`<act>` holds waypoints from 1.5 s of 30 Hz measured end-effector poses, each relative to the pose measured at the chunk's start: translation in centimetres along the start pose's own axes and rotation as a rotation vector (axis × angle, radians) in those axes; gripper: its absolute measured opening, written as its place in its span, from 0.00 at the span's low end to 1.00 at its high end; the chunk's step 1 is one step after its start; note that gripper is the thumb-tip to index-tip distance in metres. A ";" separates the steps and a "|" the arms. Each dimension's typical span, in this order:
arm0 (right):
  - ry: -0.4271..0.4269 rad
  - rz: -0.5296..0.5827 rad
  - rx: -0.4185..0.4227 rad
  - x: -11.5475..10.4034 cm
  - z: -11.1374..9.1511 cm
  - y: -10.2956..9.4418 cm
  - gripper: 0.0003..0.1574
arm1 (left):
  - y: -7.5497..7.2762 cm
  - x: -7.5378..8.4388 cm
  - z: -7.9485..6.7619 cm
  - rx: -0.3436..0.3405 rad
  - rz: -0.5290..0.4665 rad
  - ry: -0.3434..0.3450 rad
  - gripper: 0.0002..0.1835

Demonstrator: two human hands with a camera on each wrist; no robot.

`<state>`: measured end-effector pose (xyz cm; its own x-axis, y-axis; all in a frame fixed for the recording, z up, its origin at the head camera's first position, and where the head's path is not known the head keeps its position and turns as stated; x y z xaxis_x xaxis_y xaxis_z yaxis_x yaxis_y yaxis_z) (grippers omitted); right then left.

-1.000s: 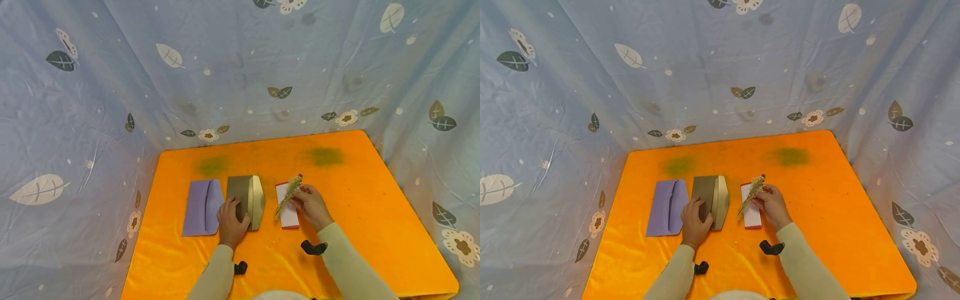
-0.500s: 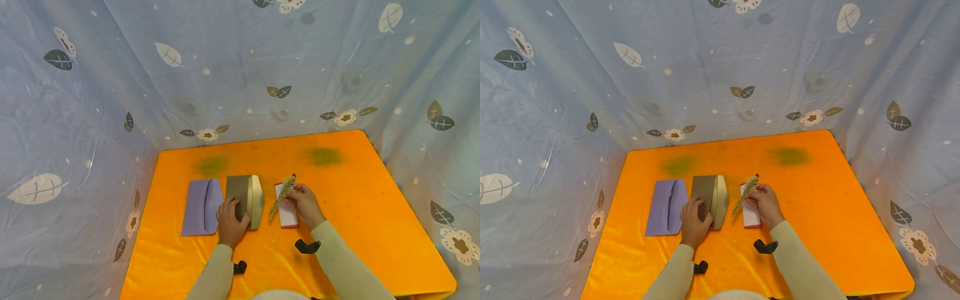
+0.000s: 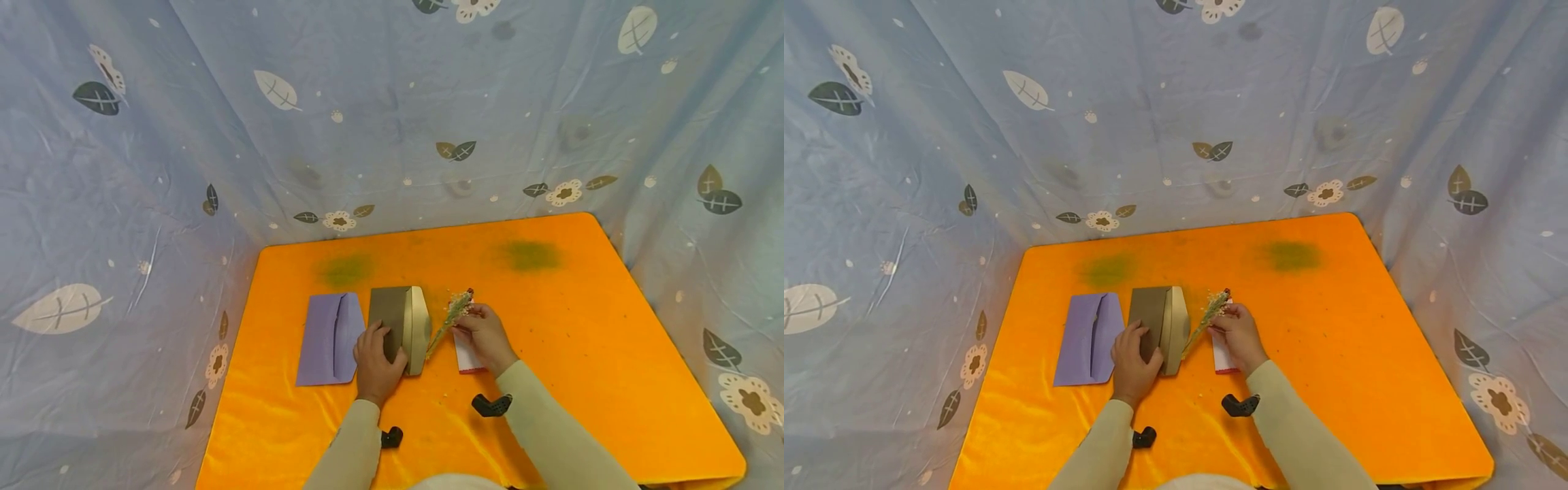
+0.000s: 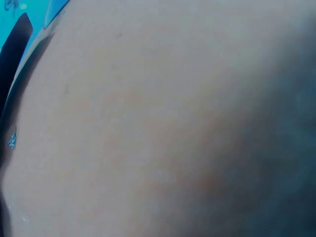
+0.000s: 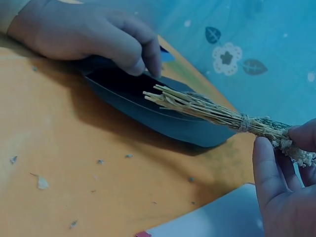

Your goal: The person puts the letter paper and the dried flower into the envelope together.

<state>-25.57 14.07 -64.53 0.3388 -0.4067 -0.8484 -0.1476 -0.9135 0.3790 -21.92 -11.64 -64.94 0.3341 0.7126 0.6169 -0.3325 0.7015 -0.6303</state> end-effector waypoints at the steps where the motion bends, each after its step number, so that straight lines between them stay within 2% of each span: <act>1: 0.000 -0.002 0.000 0.1 0.0 0.1 0.19 | 0.0 0.0 0.0 0.001 0.000 0.001 0.24; 9: 0.009 0.012 0.002 1.0 0.3 0.9 0.18 | 0.0 -0.1 0.0 0.009 0.004 0.004 0.25; 19: 0.010 -0.060 -0.013 2.0 0.5 2.0 0.19 | 0.1 -0.3 0.0 -0.004 -0.004 -0.020 0.25; 31: -0.011 -0.105 -0.017 3.5 0.5 3.2 0.19 | -0.1 -0.1 0.0 0.014 0.010 -0.002 0.24; 38: -0.014 -0.081 -0.031 3.8 0.6 3.9 0.16 | 0.0 -0.2 0.0 0.004 0.021 -0.012 0.25; 45: -0.009 -0.080 0.027 4.1 0.8 3.5 0.16 | -0.2 -0.1 0.0 0.005 0.012 -0.010 0.25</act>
<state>-25.48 9.15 -66.99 0.3420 -0.3321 -0.8791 -0.1457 -0.9429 0.2995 -21.94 -11.84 -64.90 0.3213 0.7213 0.6137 -0.3412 0.6926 -0.6355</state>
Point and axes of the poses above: each hand's wrist, its own z-axis towards the middle knuckle, its own y-axis out of the palm, x = y × z, the point moved 10 cm from there along z, towards the middle knuckle, and after that the axes turned 1 degree about -x, right-handed, at the moved point
